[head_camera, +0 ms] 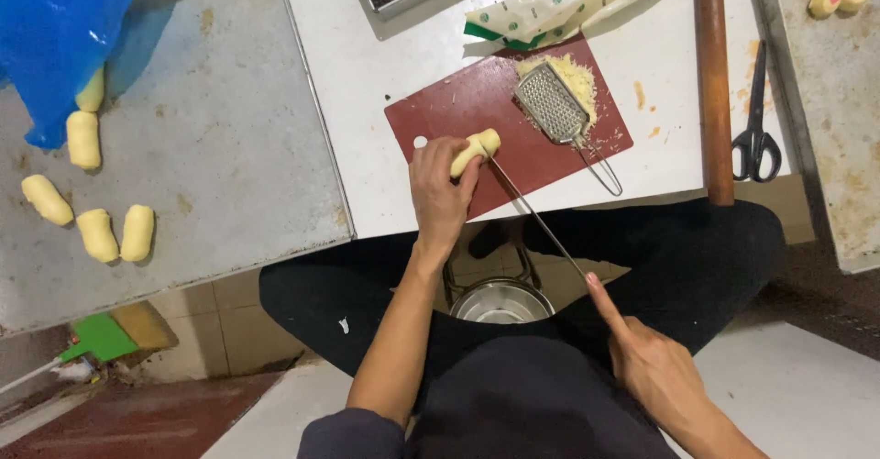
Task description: Shaping pre-rolled dough cylinders into heart-shaped cookies by cutting and folding them on a cutting board.
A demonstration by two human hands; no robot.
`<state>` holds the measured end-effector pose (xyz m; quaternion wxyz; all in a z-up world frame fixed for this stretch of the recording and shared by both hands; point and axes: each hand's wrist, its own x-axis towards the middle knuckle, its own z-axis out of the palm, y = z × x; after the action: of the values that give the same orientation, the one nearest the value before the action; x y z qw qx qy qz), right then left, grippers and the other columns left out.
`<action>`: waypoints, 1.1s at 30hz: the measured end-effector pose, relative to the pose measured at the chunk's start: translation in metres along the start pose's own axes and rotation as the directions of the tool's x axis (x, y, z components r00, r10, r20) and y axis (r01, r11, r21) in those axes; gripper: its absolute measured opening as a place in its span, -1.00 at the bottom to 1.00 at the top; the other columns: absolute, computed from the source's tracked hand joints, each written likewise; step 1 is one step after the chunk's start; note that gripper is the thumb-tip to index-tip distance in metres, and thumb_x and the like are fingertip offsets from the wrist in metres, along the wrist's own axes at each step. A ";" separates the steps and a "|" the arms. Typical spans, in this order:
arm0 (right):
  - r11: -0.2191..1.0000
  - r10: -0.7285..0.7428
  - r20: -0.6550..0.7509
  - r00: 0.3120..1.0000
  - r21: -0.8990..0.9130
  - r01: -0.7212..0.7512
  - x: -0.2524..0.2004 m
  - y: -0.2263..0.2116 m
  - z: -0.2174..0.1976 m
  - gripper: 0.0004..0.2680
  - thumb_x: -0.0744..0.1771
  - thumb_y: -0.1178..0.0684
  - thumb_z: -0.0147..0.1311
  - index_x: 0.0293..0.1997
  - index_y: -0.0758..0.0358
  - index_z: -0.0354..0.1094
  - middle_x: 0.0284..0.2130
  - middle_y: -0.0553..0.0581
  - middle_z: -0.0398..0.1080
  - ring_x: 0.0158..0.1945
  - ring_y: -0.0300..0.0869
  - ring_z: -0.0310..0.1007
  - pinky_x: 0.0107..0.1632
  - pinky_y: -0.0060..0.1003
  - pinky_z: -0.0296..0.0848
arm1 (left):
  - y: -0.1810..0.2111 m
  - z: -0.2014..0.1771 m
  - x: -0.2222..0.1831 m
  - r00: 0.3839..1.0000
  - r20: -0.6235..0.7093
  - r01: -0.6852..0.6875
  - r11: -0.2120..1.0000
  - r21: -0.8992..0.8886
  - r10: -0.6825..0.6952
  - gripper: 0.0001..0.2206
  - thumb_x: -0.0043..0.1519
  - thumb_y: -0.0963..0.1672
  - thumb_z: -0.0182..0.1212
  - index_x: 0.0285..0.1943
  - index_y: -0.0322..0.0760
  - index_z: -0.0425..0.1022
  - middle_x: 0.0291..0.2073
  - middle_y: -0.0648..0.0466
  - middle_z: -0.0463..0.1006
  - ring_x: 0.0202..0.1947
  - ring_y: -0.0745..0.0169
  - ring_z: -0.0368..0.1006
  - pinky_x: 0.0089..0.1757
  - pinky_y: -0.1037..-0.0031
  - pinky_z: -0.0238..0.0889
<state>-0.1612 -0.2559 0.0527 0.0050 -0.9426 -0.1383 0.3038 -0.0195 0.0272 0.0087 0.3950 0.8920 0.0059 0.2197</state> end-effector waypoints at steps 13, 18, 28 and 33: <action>0.979 -0.090 -0.158 0.983 0.168 0.117 0.009 -0.025 -0.014 -0.43 0.30 0.15 -0.17 0.46 -0.16 -0.37 -0.62 -0.10 0.22 -0.68 -0.24 0.13 -0.63 -0.26 0.22 | -0.009 -0.011 -0.007 0.999 -0.017 0.040 0.979 -0.199 -0.044 -0.85 0.21 -0.17 0.22 -0.11 -0.34 0.43 -0.21 -0.02 0.44 -0.17 0.12 0.36 -0.17 0.41 0.29; 0.985 -0.075 -0.104 0.992 0.149 0.090 0.012 -0.024 -0.008 -0.43 0.30 0.14 -0.17 0.46 -0.18 -0.41 -0.62 -0.10 0.20 -0.67 -0.26 0.12 -0.64 -0.27 0.24 | -0.011 -0.007 -0.007 0.999 -0.029 0.023 0.985 -0.173 -0.028 -0.84 0.21 -0.15 0.22 -0.12 -0.32 0.43 -0.22 0.00 0.45 -0.17 0.14 0.37 -0.16 0.40 0.29; 0.990 -0.061 -0.034 0.998 0.126 0.065 0.023 -0.028 -0.005 -0.38 0.26 0.15 -0.18 0.46 -0.24 -0.44 -0.61 -0.01 0.27 -0.70 -0.07 0.24 -0.59 -0.09 0.29 | -0.014 -0.004 -0.011 1.000 -0.021 -0.001 0.989 -0.146 -0.002 -0.83 0.22 -0.12 0.21 -0.14 -0.33 0.44 -0.24 0.00 0.47 -0.19 0.11 0.38 -0.17 0.38 0.27; 0.993 0.031 0.097 0.995 0.113 -0.042 0.002 -0.017 -0.008 -0.37 0.26 0.10 -0.19 0.46 -0.36 -0.50 -0.53 -0.12 0.32 -0.59 -0.18 0.31 -0.54 -0.20 0.29 | -0.012 -0.003 -0.010 0.999 -0.037 -0.014 0.995 -0.102 0.010 -0.84 0.22 -0.14 0.20 -0.14 -0.35 0.42 -0.23 -0.03 0.46 -0.19 0.09 0.34 -0.18 0.38 0.25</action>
<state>-0.1598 -0.2383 0.0597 0.0470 -0.9277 -0.1033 0.3556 -0.0283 0.0361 -0.0020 0.4388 0.8664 -0.0036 0.2384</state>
